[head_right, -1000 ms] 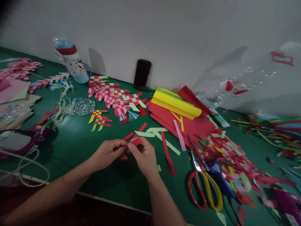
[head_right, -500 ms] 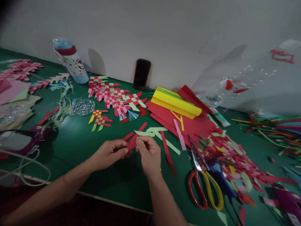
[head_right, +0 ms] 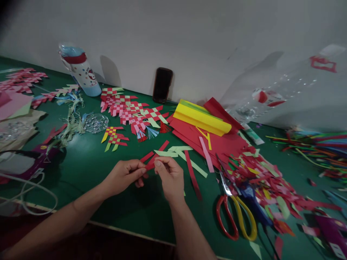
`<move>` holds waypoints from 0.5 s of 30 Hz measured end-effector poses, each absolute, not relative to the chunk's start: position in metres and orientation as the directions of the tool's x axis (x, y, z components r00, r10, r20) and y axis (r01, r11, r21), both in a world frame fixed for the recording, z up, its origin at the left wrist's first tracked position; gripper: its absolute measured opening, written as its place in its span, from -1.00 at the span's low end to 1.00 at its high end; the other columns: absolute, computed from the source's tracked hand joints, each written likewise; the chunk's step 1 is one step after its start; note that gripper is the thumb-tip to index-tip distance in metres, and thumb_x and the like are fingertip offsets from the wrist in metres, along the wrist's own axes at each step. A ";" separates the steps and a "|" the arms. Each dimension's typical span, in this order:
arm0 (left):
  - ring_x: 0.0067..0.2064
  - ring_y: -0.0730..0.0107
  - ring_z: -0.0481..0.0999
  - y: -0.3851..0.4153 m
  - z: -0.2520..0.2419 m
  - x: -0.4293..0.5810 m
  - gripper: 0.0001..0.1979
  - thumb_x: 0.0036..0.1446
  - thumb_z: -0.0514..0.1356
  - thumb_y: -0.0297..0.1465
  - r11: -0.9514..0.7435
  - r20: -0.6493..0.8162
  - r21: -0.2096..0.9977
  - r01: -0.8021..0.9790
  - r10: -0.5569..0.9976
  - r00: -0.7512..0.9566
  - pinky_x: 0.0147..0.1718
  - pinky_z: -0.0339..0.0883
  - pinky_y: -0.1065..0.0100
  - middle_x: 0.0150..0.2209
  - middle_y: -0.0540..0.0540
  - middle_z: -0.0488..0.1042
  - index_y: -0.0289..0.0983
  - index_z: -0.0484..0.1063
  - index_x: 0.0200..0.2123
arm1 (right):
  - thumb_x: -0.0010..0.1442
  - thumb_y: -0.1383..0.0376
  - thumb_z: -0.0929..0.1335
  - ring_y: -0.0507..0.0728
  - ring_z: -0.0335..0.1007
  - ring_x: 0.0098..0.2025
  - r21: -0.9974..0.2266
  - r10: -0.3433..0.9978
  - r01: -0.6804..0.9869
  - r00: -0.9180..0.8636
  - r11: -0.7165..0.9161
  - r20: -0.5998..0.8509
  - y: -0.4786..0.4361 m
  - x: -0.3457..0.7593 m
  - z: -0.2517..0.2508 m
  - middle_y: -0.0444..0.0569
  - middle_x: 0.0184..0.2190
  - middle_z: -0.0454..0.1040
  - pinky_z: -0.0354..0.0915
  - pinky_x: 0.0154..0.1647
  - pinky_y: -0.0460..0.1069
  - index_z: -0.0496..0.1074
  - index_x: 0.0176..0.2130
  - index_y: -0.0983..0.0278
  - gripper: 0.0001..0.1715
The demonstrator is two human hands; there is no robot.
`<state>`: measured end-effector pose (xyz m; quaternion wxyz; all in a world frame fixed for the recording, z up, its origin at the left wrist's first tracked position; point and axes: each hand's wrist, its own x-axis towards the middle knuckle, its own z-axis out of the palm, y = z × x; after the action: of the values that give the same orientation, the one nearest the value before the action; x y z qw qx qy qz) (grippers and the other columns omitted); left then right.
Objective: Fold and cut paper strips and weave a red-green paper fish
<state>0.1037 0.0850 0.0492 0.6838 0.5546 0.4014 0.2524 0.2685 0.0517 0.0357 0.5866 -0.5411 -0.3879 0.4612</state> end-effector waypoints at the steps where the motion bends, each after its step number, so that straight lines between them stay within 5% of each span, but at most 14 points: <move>1: -0.50 0.52 0.53 0.085 0.049 0.103 -0.76 0.18 0.18 -0.23 0.243 -0.261 0.964 0.107 0.795 0.547 -0.50 0.42 0.50 -0.45 -0.01 0.51 -0.31 0.42 -0.36 | 0.06 0.15 0.47 0.00 0.30 -0.48 -0.990 0.970 -0.135 0.230 -0.051 -0.081 0.052 0.267 0.038 -0.17 -0.48 0.44 0.25 -0.43 -0.08 0.49 -0.24 0.19 -0.75; 5: -0.50 0.50 0.53 0.086 0.049 0.103 -0.74 0.20 0.15 -0.23 0.157 -0.219 0.975 0.156 0.797 0.563 -0.50 0.40 0.50 -0.49 0.00 0.48 -0.31 0.42 -0.40 | -0.01 0.14 0.50 0.02 0.35 -0.50 -0.984 0.984 -0.117 0.105 -0.133 -0.145 0.053 0.263 0.042 -0.16 -0.51 0.46 0.27 -0.46 -0.07 0.47 -0.33 0.21 -0.74; 15: -0.50 0.50 0.52 0.086 0.047 0.104 -0.77 0.19 0.13 -0.25 0.163 -0.253 0.965 0.205 0.786 0.564 -0.52 0.37 0.52 -0.48 0.00 0.48 -0.29 0.38 -0.40 | 0.12 0.02 0.41 0.01 0.24 -0.57 -0.987 0.955 0.114 0.288 -0.111 -0.074 0.053 0.274 0.038 -0.18 -0.66 0.35 0.19 -0.50 -0.07 0.53 -0.40 0.27 -0.64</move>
<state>0.1036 0.0862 0.0467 0.6438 0.6064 0.4087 0.2254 0.2743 0.0532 0.0382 0.5090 -0.6203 -0.4307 0.4130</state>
